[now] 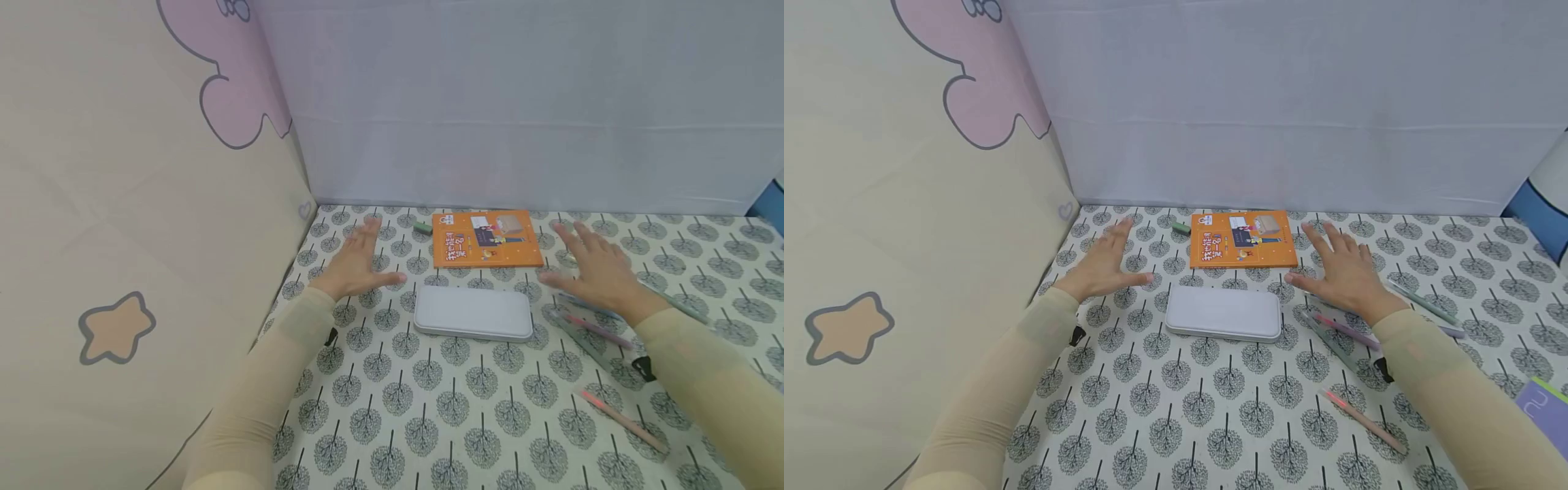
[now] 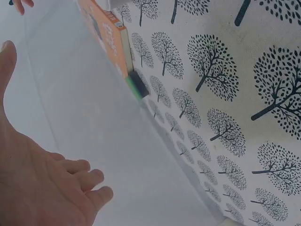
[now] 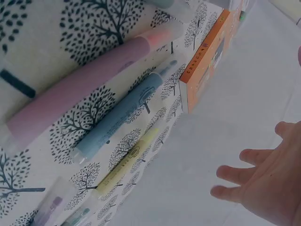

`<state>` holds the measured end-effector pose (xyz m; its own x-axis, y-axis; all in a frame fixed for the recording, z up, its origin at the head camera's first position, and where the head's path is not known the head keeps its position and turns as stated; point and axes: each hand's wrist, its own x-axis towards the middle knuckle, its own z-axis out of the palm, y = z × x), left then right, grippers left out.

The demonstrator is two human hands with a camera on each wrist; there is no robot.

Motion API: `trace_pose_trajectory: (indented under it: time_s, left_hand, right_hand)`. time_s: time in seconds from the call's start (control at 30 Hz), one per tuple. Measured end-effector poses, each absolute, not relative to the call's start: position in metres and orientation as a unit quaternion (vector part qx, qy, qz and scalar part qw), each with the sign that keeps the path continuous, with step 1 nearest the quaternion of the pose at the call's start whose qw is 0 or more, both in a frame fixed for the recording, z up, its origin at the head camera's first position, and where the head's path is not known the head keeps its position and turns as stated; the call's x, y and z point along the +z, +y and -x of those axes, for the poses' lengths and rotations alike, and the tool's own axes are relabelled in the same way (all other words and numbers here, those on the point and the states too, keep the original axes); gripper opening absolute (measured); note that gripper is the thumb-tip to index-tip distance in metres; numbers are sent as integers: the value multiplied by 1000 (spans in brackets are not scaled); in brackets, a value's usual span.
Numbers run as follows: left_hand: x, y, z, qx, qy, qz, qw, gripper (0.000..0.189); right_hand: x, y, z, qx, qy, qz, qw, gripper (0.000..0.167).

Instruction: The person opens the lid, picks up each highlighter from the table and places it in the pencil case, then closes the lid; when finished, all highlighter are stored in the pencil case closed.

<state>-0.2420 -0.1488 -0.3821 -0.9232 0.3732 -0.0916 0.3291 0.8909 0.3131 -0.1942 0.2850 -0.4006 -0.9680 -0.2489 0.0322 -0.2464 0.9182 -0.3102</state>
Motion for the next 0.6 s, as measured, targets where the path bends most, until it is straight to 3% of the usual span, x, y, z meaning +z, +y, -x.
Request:
trace_pose_trajectory:
  time_s: [0.2,0.37,0.6]
  left_hand:
    - [-383,-141,236,278,937,-177,116,136]
    - [-389,-130,228,333,910,-207,135,130]
    - [-403,-116,221,369,882,-244,161,124]
  right_hand:
    - [-398,274,190,-237,963,127,32,104]
    - [-401,259,183,-281,948,134,64,105]
    - [-414,237,176,-280,941,182,55,105]
